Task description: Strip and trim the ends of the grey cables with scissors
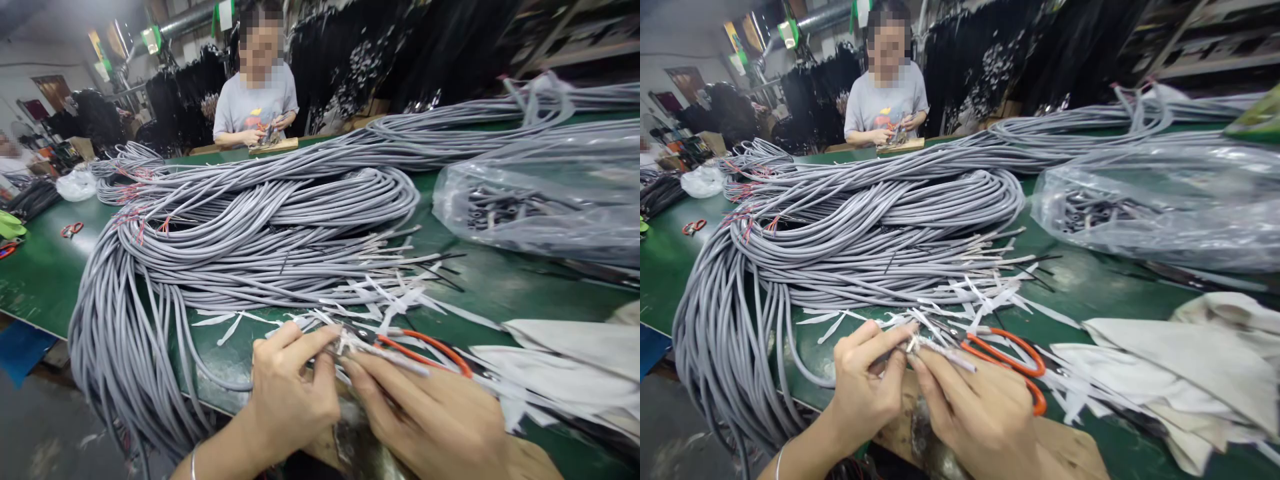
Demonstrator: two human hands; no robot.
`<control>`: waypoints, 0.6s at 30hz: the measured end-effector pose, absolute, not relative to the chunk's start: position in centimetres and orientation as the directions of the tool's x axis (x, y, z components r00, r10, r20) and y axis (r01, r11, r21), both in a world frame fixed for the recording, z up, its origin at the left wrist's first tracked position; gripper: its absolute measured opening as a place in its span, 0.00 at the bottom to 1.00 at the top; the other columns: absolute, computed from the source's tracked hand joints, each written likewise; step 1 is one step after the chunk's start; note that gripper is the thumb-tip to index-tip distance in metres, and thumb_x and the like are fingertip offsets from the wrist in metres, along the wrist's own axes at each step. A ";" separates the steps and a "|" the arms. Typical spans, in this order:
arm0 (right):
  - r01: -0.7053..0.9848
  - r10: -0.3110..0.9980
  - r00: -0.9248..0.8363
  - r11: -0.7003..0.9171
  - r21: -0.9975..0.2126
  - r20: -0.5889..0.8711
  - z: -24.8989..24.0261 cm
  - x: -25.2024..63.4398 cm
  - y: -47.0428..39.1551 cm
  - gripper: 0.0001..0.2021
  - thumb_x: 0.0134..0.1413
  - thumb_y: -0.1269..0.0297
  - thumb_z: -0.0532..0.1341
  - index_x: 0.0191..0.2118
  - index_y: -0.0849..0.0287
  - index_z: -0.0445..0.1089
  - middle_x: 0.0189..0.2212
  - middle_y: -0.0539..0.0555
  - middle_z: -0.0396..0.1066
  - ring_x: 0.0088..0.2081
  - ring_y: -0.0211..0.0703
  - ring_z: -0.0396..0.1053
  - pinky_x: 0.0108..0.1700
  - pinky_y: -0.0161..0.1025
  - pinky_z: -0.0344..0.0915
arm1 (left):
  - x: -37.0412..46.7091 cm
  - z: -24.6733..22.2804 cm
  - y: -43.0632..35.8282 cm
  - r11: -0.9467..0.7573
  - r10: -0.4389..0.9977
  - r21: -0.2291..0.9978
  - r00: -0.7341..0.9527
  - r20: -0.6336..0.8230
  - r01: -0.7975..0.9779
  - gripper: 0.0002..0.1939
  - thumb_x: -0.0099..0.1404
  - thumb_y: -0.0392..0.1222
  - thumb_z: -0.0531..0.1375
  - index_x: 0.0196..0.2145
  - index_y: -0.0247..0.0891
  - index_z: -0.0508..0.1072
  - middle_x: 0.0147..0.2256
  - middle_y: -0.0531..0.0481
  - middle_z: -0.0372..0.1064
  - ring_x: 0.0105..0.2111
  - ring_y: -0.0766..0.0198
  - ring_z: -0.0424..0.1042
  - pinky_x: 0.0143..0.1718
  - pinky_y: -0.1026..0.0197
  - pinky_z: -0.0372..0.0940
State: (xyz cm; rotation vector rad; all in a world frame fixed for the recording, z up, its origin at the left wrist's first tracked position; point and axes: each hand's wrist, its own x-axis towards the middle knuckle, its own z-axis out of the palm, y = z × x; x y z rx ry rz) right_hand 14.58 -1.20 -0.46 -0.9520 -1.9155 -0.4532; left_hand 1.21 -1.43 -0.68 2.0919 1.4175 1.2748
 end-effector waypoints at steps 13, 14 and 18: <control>0.722 0.627 -0.128 0.590 -0.361 0.768 1.0 14.5 -0.2 0.15 0.62 0.67 0.52 0.23 0.58 0.66 0.15 0.47 0.68 0.14 0.31 0.62 0.18 0.29 0.60 | 2.3 -0.9 -1.2 -0.537 0.719 0.541 0.016 0.695 0.647 0.10 0.60 0.33 0.57 0.32 0.36 0.80 0.20 0.50 0.70 0.17 0.69 0.64 0.20 0.65 0.58; 0.736 0.587 -0.142 0.601 -0.312 0.797 0.9 14.4 -0.4 0.14 0.62 0.68 0.53 0.25 0.58 0.67 0.16 0.48 0.70 0.15 0.32 0.65 0.20 0.30 0.61 | 2.5 -0.9 -1.3 -0.521 0.722 0.527 0.017 0.692 0.671 0.11 0.60 0.33 0.56 0.31 0.37 0.80 0.20 0.50 0.70 0.16 0.68 0.64 0.20 0.65 0.57; 0.753 0.488 -0.199 0.631 -0.186 0.850 -0.4 15.0 -2.7 0.08 0.58 0.72 0.57 0.28 0.58 0.69 0.19 0.49 0.72 0.19 0.34 0.69 0.26 0.31 0.63 | 2.4 -1.0 -1.2 -0.444 0.802 0.560 0.032 0.597 0.700 0.13 0.59 0.33 0.55 0.33 0.39 0.80 0.20 0.51 0.69 0.16 0.68 0.63 0.20 0.65 0.56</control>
